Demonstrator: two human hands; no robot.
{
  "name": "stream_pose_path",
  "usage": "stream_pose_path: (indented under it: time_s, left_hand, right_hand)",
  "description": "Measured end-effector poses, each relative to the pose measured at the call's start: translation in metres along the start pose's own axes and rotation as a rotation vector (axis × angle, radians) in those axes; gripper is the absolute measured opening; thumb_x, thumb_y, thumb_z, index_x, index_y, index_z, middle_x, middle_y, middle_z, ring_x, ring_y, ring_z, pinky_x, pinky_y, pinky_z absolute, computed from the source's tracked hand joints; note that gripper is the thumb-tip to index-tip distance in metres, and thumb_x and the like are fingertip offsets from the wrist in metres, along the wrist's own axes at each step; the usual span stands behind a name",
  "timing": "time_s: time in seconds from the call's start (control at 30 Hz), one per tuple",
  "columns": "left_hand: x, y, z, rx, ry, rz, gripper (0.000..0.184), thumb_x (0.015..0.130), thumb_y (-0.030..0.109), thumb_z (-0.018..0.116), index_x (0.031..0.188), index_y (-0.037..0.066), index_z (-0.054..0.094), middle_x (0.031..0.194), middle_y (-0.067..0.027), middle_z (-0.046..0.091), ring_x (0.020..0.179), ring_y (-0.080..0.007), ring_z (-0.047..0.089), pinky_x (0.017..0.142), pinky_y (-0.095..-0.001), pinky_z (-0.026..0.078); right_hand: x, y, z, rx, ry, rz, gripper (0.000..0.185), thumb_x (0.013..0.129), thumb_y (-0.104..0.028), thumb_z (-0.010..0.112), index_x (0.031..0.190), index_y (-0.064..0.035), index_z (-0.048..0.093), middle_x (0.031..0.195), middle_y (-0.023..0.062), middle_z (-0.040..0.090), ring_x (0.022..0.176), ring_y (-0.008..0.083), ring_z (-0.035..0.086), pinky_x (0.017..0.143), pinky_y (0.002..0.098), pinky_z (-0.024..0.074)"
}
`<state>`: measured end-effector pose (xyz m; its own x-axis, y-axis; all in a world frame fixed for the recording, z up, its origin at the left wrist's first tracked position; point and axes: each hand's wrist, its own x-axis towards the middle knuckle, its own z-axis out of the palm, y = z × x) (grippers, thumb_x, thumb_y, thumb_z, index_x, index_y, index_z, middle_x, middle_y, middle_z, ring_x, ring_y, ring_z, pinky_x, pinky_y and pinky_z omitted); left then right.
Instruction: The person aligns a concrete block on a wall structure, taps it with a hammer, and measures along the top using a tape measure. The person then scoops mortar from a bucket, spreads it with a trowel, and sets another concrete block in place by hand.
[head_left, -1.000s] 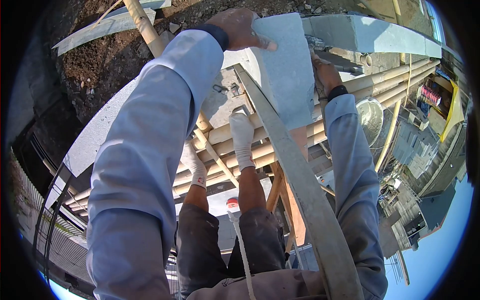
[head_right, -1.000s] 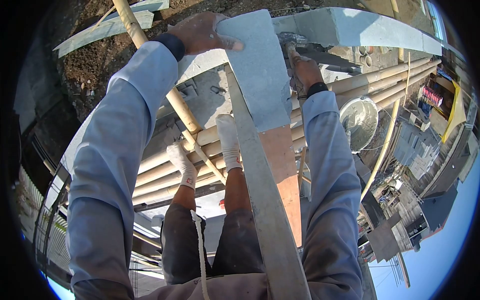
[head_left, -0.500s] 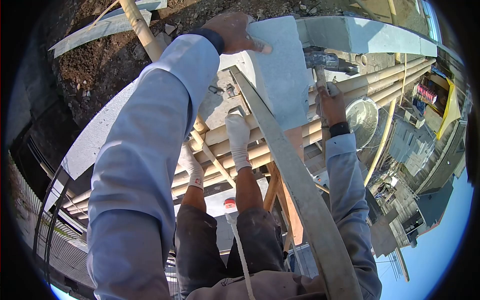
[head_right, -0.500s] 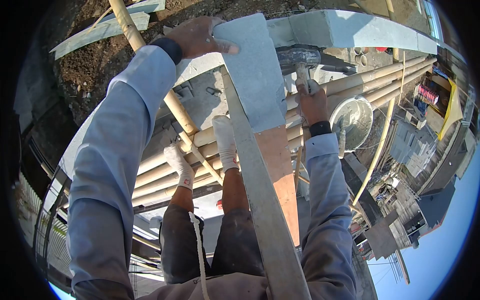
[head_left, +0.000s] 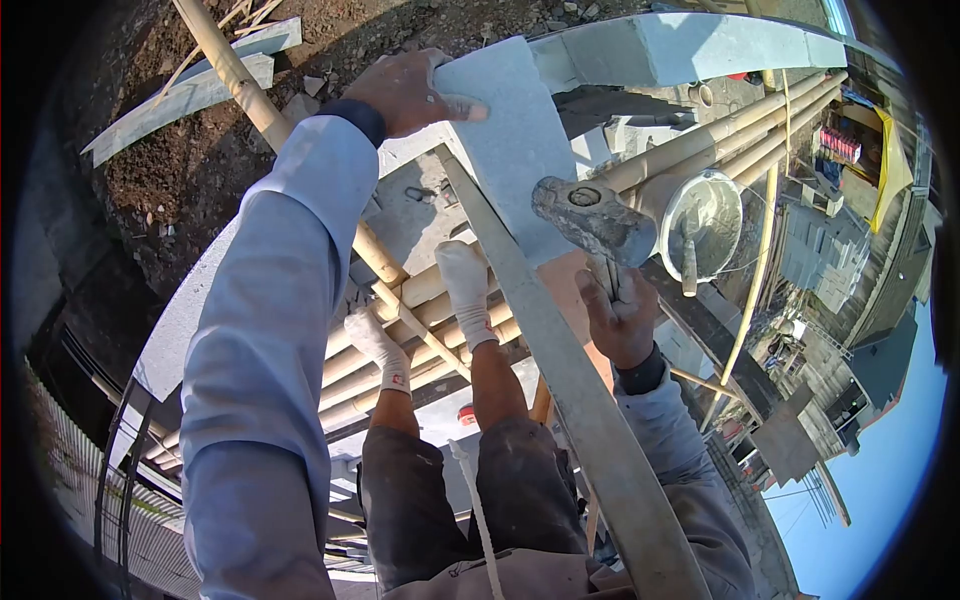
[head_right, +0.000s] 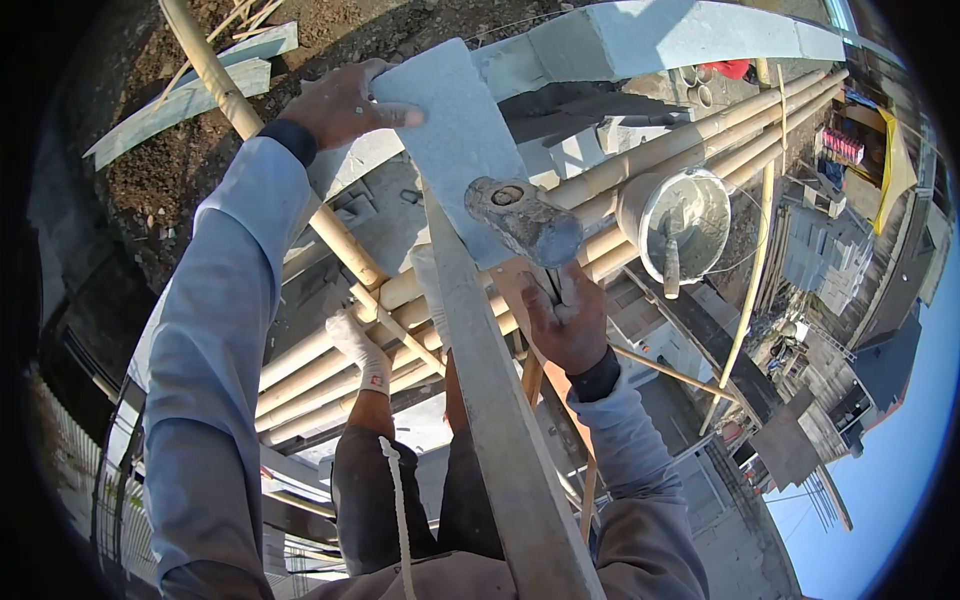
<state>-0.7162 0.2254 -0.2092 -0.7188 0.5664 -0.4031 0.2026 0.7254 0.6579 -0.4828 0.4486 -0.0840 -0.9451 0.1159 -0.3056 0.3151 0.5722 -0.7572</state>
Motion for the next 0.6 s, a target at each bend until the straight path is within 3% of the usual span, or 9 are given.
stream_pose_path:
  time_s: [0.17,0.3,0.4,0.5,0.6]
  left_hand:
    - [0.0,-0.002,-0.002,-0.071,-0.06,0.007,0.095,0.062,0.064,0.071,0.124,-0.004,0.048,0.105,-0.023,0.061,0.096,-0.0312,0.061,0.086,-0.0394,0.047]
    - [-0.002,-0.003,-0.003,-0.058,-0.017,0.002,0.095,0.062,0.065,0.071,0.124,-0.004,0.049,0.104,-0.0229,0.061,0.095,-0.0315,0.061,0.085,-0.0397,0.047]
    - [-0.002,0.001,0.0,-0.049,0.022,-0.005,0.095,0.061,0.066,0.07,0.122,-0.004,0.05,0.103,-0.023,0.062,0.096,-0.0323,0.061,0.086,-0.0407,0.047]
    - [-0.004,0.0,0.001,-0.085,-0.001,0.001,0.094,0.059,0.069,0.069,0.119,-0.002,0.053,0.101,-0.023,0.063,0.098,-0.0343,0.061,0.089,-0.0422,0.046]
    - [-0.003,-0.001,-0.002,-0.068,-0.009,0.002,0.095,0.06,0.069,0.069,0.12,-0.003,0.053,0.101,-0.0235,0.062,0.099,-0.0348,0.06,0.09,-0.0424,0.045]
  right_hand:
    - [0.007,0.014,0.022,-0.274,0.002,-0.146,0.029,0.079,-0.009,0.061,0.103,0.0005,0.048,0.077,0.0204,0.059,0.066,0.0384,0.061,0.055,0.0416,0.0488]
    - [0.015,0.007,0.025,-0.37,0.034,-0.127,0.028,0.079,-0.01,0.063,0.1,0.0004,0.049,0.075,0.0198,0.058,0.067,0.039,0.06,0.054,0.0425,0.0476]
    - [0.011,-0.008,0.02,-0.196,0.027,-0.005,0.028,0.076,-0.009,0.065,0.099,0.0003,0.05,0.076,0.0193,0.058,0.066,0.0387,0.06,0.054,0.0428,0.0474]
    - [0.009,-0.023,0.011,-0.257,0.099,-0.267,0.03,0.073,-0.008,0.066,0.097,0.0003,0.051,0.081,0.0197,0.059,0.066,0.0384,0.06,0.054,0.0429,0.0476]
    - [0.018,-0.018,0.012,-0.352,0.079,-0.339,0.031,0.072,-0.009,0.067,0.098,0.0002,0.051,0.084,0.0204,0.059,0.067,0.0388,0.06,0.055,0.0427,0.0481]
